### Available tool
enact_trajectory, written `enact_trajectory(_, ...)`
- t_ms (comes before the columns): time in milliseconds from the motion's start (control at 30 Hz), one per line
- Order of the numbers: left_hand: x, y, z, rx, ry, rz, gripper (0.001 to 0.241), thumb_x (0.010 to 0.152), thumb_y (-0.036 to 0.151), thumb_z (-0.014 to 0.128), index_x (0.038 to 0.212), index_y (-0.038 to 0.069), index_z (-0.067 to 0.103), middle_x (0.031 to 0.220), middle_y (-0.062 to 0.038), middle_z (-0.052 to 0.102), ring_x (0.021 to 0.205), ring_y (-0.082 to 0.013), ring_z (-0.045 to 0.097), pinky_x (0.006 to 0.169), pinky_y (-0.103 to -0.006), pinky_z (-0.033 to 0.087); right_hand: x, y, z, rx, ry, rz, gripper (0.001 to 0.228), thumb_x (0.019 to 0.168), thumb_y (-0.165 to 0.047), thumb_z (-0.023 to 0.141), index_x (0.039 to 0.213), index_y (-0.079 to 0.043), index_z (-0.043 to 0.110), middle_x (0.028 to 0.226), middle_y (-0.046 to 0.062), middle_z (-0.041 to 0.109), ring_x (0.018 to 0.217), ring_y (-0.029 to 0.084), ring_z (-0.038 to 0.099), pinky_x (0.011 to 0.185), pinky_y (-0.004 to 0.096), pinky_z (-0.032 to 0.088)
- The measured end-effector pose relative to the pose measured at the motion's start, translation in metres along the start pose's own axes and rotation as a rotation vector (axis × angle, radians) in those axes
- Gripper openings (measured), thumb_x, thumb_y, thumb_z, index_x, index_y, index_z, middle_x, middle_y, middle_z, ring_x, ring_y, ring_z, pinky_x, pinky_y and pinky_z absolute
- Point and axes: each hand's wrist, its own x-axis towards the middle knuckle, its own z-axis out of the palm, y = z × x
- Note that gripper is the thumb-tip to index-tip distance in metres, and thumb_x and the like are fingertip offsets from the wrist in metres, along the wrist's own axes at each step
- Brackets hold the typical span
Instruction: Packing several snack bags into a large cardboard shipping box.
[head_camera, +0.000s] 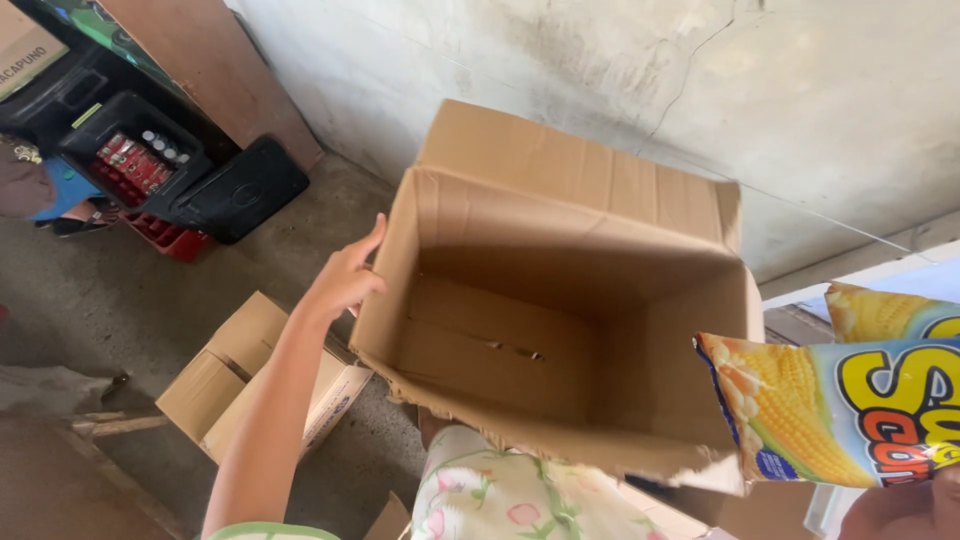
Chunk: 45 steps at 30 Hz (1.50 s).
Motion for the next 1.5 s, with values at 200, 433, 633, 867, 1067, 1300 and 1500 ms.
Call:
enact_trajectory(200, 0.087, -0.053, -0.076, -0.004, 0.033, 0.061, 0.107, 0.077, -0.007, 0.061, 0.162, 0.046, 0.024, 0.097, -0.009, 0.068, 0.065, -0.0131, 0.053, 0.049, -0.0316, 0.045, -0.013, 0.054, 0.047, 0.031, 0.121, 0.009, 0.058, 0.111, -0.033, 0.053, 0.155, 0.003, 0.046, 0.153, 0.013, 0.052, 0.142, 0.024, 0.052, 0.126, 0.040, 0.039)
enact_trajectory(433, 0.138, -0.069, -0.127, 0.051, -0.136, 0.092, 0.110, 0.074, -0.004, 0.064, 0.162, 0.046, 0.022, 0.086, -0.011, 0.065, 0.063, -0.0134, 0.049, 0.052, -0.0304, 0.045, -0.009, 0.059, 0.171, 0.080, 0.305, -0.181, 0.048, 0.099, -0.001, 0.056, 0.148, 0.001, 0.054, 0.142, 0.012, 0.061, 0.134, 0.024, 0.061, 0.121, 0.038, 0.046)
enact_trajectory(633, 0.191, -0.093, -0.155, 0.195, -0.225, 0.211, 0.113, 0.071, 0.000, 0.066, 0.161, 0.049, 0.018, 0.105, -0.013, 0.077, 0.086, -0.0226, 0.068, 0.085, -0.0341, 0.051, -0.012, 0.074, 0.264, 0.225, 0.522, -0.191, 0.067, 0.085, 0.019, 0.056, 0.148, -0.004, 0.047, 0.145, 0.013, 0.062, 0.137, 0.027, 0.064, 0.125, 0.042, 0.047)
enact_trajectory(867, 0.177, -0.039, -0.144, 0.796, -0.043, 0.368, 0.093, 0.090, 0.018, 0.068, 0.164, 0.018, 0.011, 0.156, -0.029, 0.039, 0.121, -0.0477, 0.058, 0.100, -0.0517, 0.047, -0.046, 0.113, 0.310, 0.165, 0.477, -0.001, 0.046, 0.098, 0.012, 0.061, 0.143, 0.008, 0.051, 0.139, 0.015, 0.063, 0.132, 0.027, 0.060, 0.121, 0.042, 0.044)
enact_trajectory(1067, 0.113, 0.038, -0.074, 0.511, -0.043, 1.247, 0.071, 0.087, 0.018, 0.071, 0.149, 0.003, 0.041, 0.147, -0.026, 0.050, 0.140, -0.0438, 0.046, 0.118, -0.0518, 0.038, -0.054, 0.113, 0.355, 0.096, 0.478, 0.136, 0.061, 0.082, 0.014, 0.064, 0.141, 0.000, 0.054, 0.138, 0.012, 0.060, 0.129, 0.023, 0.058, 0.114, 0.035, 0.044)
enact_trajectory(1300, 0.088, 0.077, 0.019, 0.113, -0.907, 0.917, 0.114, 0.060, 0.049, 0.090, 0.147, -0.002, 0.036, 0.137, -0.022, 0.062, 0.127, -0.0377, 0.060, 0.111, -0.0446, 0.044, -0.083, 0.121, 0.340, -0.007, 0.362, 0.199, 0.056, 0.076, 0.001, 0.081, 0.127, 0.013, 0.063, 0.146, 0.008, 0.050, 0.132, 0.023, 0.055, 0.110, 0.037, 0.047)
enact_trajectory(1500, 0.094, 0.072, 0.026, 0.182, -0.773, 1.099, 0.078, 0.055, 0.045, 0.098, 0.121, 0.015, 0.069, 0.152, -0.022, 0.034, 0.145, -0.0454, 0.024, 0.121, -0.0561, 0.019, -0.086, 0.117, 0.283, 0.180, 0.121, 0.211, 0.085, 0.085, -0.050, 0.079, 0.136, 0.016, 0.060, 0.146, 0.022, 0.053, 0.137, 0.034, 0.055, 0.115, 0.047, 0.046)
